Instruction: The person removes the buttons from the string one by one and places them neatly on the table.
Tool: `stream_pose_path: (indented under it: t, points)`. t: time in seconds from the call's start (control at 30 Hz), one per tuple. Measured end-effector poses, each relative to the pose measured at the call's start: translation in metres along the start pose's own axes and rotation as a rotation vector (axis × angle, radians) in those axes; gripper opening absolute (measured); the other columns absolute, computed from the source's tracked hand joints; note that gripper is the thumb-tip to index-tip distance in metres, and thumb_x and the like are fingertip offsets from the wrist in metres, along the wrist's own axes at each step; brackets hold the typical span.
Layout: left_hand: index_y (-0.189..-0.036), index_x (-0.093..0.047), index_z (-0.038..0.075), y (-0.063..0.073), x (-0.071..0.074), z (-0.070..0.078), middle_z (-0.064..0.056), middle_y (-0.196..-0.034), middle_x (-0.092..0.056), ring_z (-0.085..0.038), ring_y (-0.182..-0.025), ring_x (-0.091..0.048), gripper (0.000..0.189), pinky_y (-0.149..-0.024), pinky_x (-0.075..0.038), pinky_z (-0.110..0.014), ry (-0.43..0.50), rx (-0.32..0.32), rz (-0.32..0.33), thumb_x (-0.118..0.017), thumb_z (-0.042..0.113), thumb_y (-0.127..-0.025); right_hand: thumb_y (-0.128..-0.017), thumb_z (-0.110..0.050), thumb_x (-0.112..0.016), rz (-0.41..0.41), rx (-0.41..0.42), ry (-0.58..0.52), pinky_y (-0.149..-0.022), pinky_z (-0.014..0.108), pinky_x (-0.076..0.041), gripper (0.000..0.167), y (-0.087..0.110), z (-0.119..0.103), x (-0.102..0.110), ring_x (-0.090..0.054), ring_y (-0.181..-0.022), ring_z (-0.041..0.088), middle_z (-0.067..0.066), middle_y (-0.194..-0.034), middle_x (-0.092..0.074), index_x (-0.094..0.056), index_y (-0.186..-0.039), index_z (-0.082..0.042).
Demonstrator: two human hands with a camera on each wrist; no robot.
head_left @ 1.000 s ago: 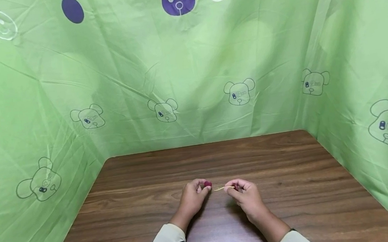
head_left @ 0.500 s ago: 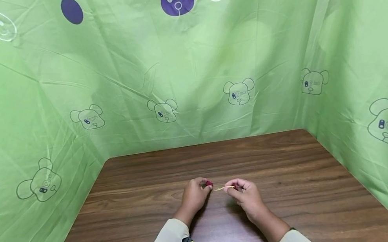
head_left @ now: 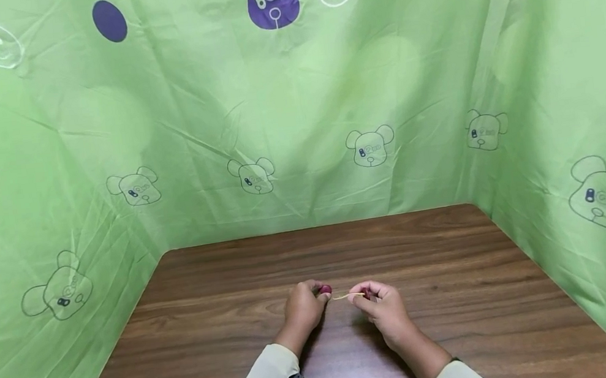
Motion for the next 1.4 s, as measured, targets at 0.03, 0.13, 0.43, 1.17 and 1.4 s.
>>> stream_pose_path:
  t: [0.03,0.13,0.43,1.17,1.4]
  points:
    - [-0.103,-0.085,0.017,0.001,0.000,-0.001,-0.003,-0.101,-0.084,-0.028,-0.097,-0.079,0.014,-0.079,-0.060,-0.046,0.003,0.009,0.002,-0.089,0.023,-0.091,-0.091,0.003,-0.080,-0.005,0.002,-0.007,-0.050,0.016,-0.033,0.023,0.000,0.000,0.000,-0.041,-0.054,0.001,-0.009,-0.073,-0.065,-0.070,-0.108,0.015]
    - [-0.103,-0.085,0.018,0.002,0.001,-0.001,-0.003,-0.102,-0.084,-0.030,-0.098,-0.079,0.015,-0.079,-0.060,-0.048,-0.002,0.011,0.013,-0.090,0.024,-0.090,-0.090,0.004,-0.080,-0.016,0.008,-0.018,-0.050,0.016,-0.032,0.025,0.000,0.001,-0.001,-0.040,-0.054,0.002,-0.009,-0.073,-0.064,-0.069,-0.108,0.017]
    - [-0.117,-0.082,0.012,0.002,0.000,-0.003,-0.008,-0.115,-0.084,-0.036,-0.108,-0.079,0.032,-0.087,-0.062,-0.052,0.000,0.003,0.008,-0.091,0.022,-0.088,-0.089,0.005,-0.079,-0.044,0.001,-0.025,-0.050,0.016,-0.034,0.028,0.000,0.002,-0.001,-0.043,-0.055,0.001,-0.009,-0.073,-0.065,-0.067,-0.112,0.017]
    - [-0.139,-0.069,0.000,0.009,0.005,-0.020,0.006,-0.069,-0.044,-0.005,-0.061,-0.042,0.059,-0.055,-0.035,-0.019,0.363,-0.040,-0.046,-0.089,0.004,-0.084,-0.102,0.003,-0.052,-0.118,0.048,-0.146,-0.054,0.018,-0.035,0.021,0.000,-0.005,-0.007,-0.039,-0.055,0.007,-0.005,-0.079,-0.056,-0.037,-0.114,-0.005]
    - [-0.140,-0.067,-0.003,0.011,0.007,-0.020,0.006,-0.071,-0.043,-0.003,-0.062,-0.041,0.061,-0.058,-0.036,-0.018,0.431,-0.073,-0.041,-0.088,0.003,-0.084,-0.103,0.004,-0.066,-0.056,0.068,-0.104,-0.054,0.019,-0.039,0.023,-0.001,-0.006,0.002,-0.045,-0.058,0.006,-0.005,-0.088,-0.062,-0.050,-0.120,0.003]
Point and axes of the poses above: each hand's wrist, its own y-axis away from the middle knuckle, its own x-axis out of the back of the hand, z = x × y, the point moved 4 cm from there along -y, towards the middle knuckle
